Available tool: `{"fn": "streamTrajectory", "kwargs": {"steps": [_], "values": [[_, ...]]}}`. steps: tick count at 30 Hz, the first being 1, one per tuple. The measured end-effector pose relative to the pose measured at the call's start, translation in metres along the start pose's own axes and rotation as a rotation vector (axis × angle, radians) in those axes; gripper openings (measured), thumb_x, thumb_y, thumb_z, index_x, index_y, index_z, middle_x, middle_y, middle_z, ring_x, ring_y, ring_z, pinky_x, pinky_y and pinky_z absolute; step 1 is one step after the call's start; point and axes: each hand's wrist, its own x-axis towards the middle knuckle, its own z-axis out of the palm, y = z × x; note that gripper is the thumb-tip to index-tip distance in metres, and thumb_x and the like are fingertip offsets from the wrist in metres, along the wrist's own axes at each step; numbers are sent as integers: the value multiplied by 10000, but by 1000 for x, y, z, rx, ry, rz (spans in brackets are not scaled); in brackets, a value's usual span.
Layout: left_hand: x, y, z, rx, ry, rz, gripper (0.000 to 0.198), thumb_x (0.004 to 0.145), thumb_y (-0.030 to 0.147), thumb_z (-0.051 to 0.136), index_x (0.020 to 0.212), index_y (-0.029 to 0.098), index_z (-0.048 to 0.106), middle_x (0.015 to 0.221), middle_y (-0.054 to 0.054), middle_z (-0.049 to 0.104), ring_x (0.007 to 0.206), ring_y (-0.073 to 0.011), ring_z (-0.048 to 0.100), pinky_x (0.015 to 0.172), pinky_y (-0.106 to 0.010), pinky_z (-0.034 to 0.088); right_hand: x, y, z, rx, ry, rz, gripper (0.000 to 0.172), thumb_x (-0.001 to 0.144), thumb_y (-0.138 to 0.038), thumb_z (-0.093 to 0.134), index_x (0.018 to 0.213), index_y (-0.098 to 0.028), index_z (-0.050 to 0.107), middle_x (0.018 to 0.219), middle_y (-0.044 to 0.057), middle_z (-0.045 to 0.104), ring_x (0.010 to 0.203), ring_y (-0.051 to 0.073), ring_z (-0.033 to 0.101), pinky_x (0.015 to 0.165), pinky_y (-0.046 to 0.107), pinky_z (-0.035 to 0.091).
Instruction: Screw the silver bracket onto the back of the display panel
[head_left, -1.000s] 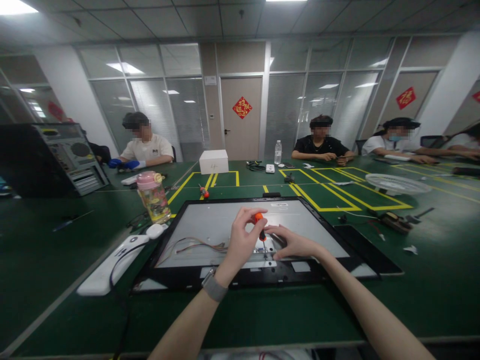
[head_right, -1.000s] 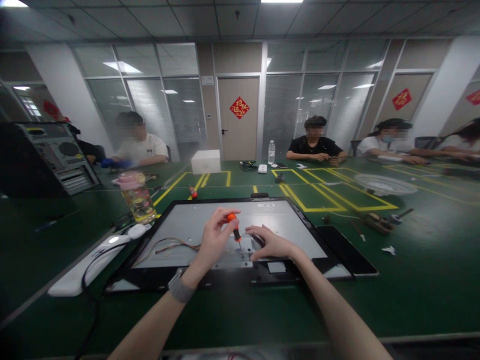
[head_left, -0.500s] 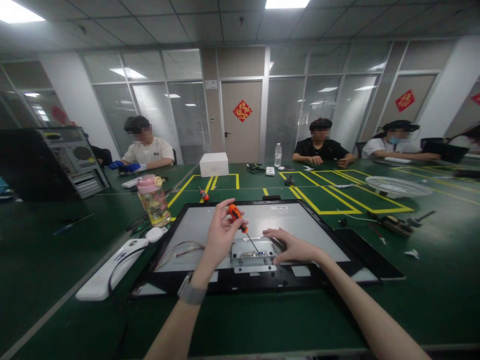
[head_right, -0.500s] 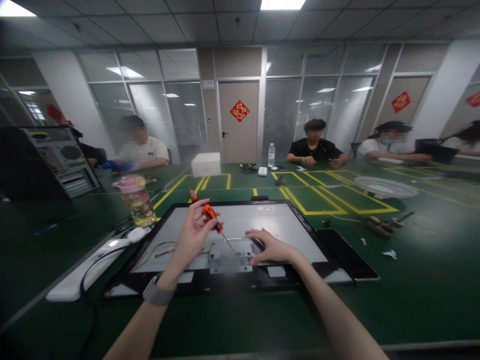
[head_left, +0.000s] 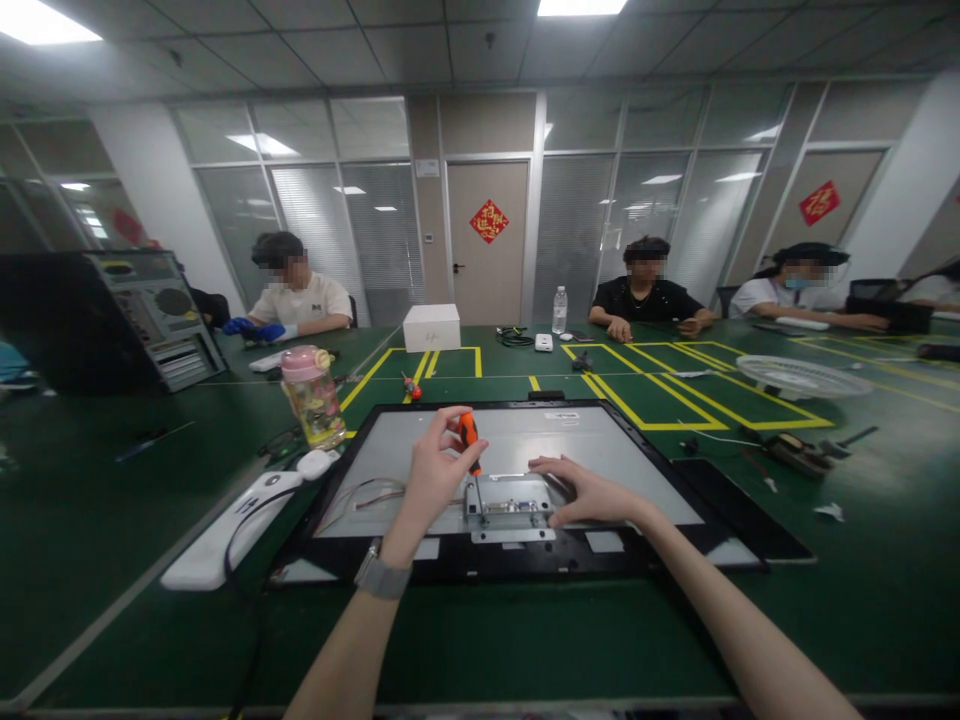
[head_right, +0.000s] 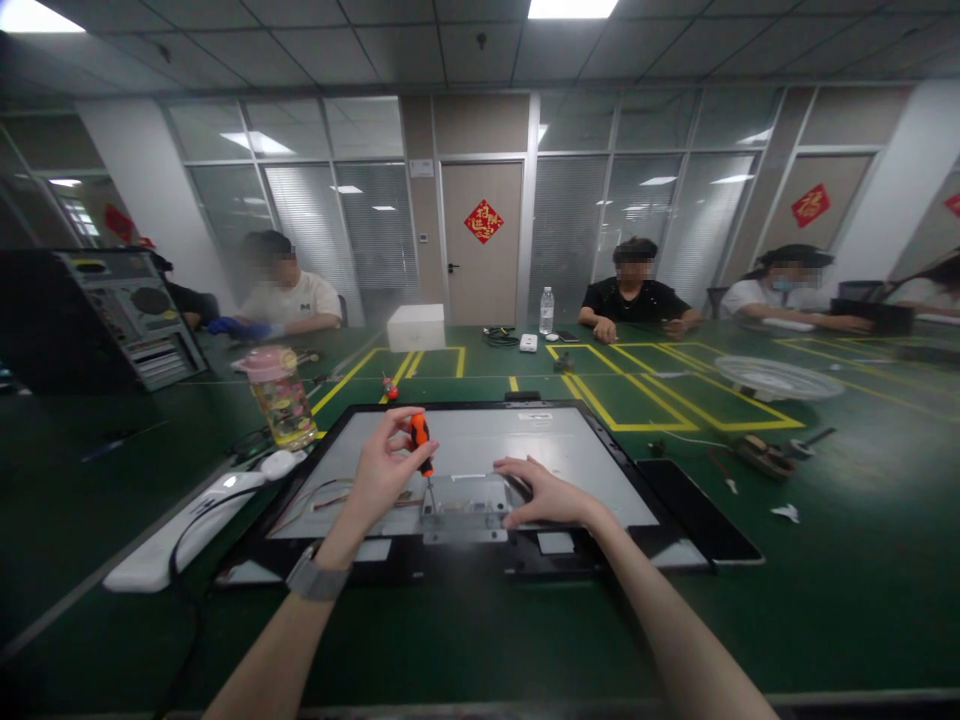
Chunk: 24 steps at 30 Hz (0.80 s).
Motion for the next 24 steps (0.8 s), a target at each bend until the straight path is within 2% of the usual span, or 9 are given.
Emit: {"fn": "streamTrajectory", "kwargs": {"steps": [11,18,21,24], "values": [[-4,4,4,32,-73,8,396,726,274,701,1090,227,553,852,22,531,598,-94,616,452,-167,520,1,6,1,-1,13,-6,816,651,-533,775,1347,-208,498,1491,138,385,1404,325,274,1173,521,83],[-5,4,6,80,-85,33,386,729,249,695,1095,232,573,859,11,557,586,-88,602,434,-155,502,3,10,4,-2,20,-36,811,658,-553,763,1349,-220,501,1483,135,402,1399,324,292,1177,514,21],[-4,3,6,35,-68,17,382,744,261,688,1101,230,558,857,13,546,598,-99,621,435,-163,514,3,10,3,-1,17,-34,809,656,-558,762,1346,-224,504,1482,133,404,1401,329,286,1175,520,10],[-3,4,5,-75,20,3,400,771,289,674,1136,226,521,896,5,536,635,-115,651,480,-195,555,0,6,1,-6,10,-28,811,663,-540,762,1352,-203,497,1474,141,411,1402,335,279,1176,520,11]]}}
